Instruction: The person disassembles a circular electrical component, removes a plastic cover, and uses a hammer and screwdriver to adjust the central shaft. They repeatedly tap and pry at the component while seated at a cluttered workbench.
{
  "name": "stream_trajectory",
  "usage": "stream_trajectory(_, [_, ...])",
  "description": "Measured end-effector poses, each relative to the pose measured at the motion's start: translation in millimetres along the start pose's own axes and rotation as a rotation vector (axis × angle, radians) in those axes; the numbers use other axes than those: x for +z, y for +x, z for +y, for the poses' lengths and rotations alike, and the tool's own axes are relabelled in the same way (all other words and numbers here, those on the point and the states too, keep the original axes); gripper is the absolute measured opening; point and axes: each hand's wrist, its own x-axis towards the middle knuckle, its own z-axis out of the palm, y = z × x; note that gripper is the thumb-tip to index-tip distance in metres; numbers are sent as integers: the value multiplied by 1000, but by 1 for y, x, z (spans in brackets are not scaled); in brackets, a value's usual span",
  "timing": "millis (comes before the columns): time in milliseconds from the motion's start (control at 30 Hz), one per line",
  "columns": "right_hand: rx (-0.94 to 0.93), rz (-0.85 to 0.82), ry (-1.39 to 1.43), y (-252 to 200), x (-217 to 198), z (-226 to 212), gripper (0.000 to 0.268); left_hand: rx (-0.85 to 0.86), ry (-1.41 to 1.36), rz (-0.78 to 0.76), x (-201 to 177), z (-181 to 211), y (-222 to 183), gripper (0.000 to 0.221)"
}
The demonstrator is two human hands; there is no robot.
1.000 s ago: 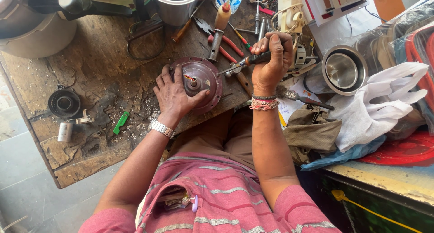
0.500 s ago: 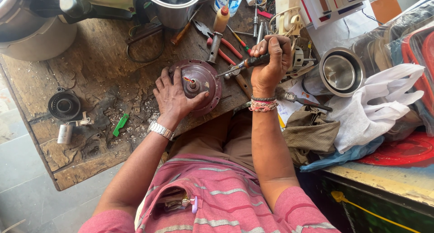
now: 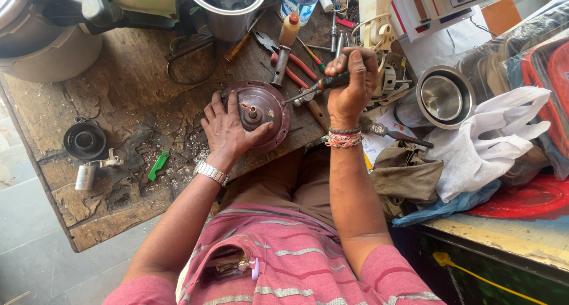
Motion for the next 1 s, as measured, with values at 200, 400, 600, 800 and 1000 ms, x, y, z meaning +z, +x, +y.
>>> stream_trajectory(200, [4,-550,-359,12,19,-16,23,63,106,-51,-6,1,13,117])
stream_trajectory(400, [259,-1193,-1,67,37,-17,18,115,83,-155,-16,4,25,112])
stream_trajectory(600, [296,-668,131,30,54,14,23,69,90,-153,-14,7,26,109])
stream_trajectory(800, [-229,69,-441,-22,79,30,29,28,36,-131,-23,13,26,105])
stream_trajectory(1000, [187,-722,58,40,71,-21,36,51,13,-101,-19,9,19,102])
